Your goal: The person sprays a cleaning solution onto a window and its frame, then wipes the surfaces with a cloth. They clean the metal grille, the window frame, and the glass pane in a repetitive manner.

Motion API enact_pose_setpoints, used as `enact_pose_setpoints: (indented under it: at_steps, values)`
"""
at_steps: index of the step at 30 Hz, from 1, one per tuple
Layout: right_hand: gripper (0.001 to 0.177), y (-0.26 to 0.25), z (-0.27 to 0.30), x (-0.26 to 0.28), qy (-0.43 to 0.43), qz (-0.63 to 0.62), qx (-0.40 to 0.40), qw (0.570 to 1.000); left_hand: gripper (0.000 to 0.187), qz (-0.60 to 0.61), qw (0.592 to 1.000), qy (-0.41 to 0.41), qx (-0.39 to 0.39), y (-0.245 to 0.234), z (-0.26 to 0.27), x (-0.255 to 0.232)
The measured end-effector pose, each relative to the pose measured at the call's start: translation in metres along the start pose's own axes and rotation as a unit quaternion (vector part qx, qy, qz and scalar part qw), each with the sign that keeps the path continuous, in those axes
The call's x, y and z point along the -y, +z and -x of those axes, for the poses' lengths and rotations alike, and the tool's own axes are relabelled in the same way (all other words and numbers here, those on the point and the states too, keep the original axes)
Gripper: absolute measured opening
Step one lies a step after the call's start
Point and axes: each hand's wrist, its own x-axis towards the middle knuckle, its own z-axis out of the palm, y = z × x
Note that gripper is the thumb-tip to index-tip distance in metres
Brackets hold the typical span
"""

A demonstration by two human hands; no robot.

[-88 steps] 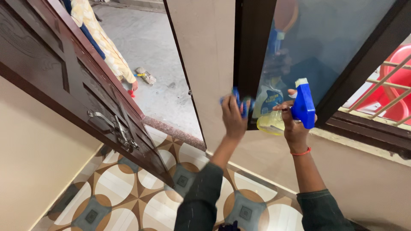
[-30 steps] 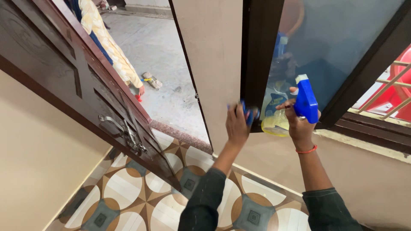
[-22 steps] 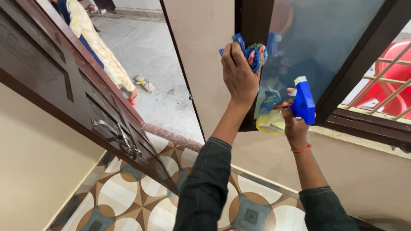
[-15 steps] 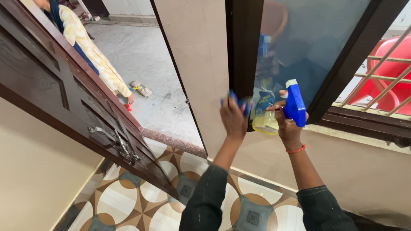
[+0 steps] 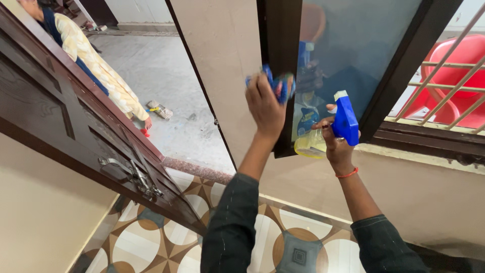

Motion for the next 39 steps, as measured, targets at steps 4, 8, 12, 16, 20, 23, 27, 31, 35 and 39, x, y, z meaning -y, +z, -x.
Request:
enact_pose_setpoints:
  at_steps: [4,8,12,16,20,23,27,31,35,39]
  values:
    - [0.043,-0.001,0.002,0.0,0.013,-0.004,-0.012,1.0,0.065,-0.023,0.999,-0.014,-0.043,0.005,-0.05,-0.03]
    - [0.043,-0.001,0.004,-0.002,0.014,0.012,-0.013,1.0,0.074,-0.047,0.998,-0.025,-0.045,0.021,0.01,-0.024]
    - [0.04,0.001,0.005,-0.004,0.01,0.0,-0.004,1.0,0.075,-0.05,0.998,-0.044,0.012,0.031,0.129,0.01]
    - [0.045,-0.002,0.003,-0.004,0.017,-0.006,-0.003,1.0,0.065,-0.094,0.987,-0.061,0.115,0.025,0.243,0.045]
    - [0.04,-0.003,0.003,-0.004,0.014,-0.002,-0.011,1.0,0.066,-0.081,0.985,-0.046,0.142,0.017,0.249,0.062]
    - [0.043,-0.003,0.001,-0.003,0.014,-0.003,-0.012,1.0,0.076,-0.028,0.999,-0.005,0.042,0.022,0.169,0.041]
    - [0.047,-0.004,0.003,-0.004,0.013,-0.022,0.011,1.0,0.072,-0.023,0.999,-0.003,-0.029,0.023,0.036,-0.004]
    - [0.048,-0.002,0.003,-0.005,0.022,-0.013,0.003,1.0,0.075,0.003,0.998,-0.003,-0.059,0.018,-0.02,-0.025]
    - [0.043,0.005,-0.001,0.0,0.02,0.008,0.01,1.0,0.074,0.101,0.994,-0.021,-0.029,0.019,0.037,-0.009]
    - [0.043,0.013,-0.014,0.017,0.024,0.072,0.058,0.995,0.072,0.177,0.977,-0.107,0.047,0.021,0.139,0.025]
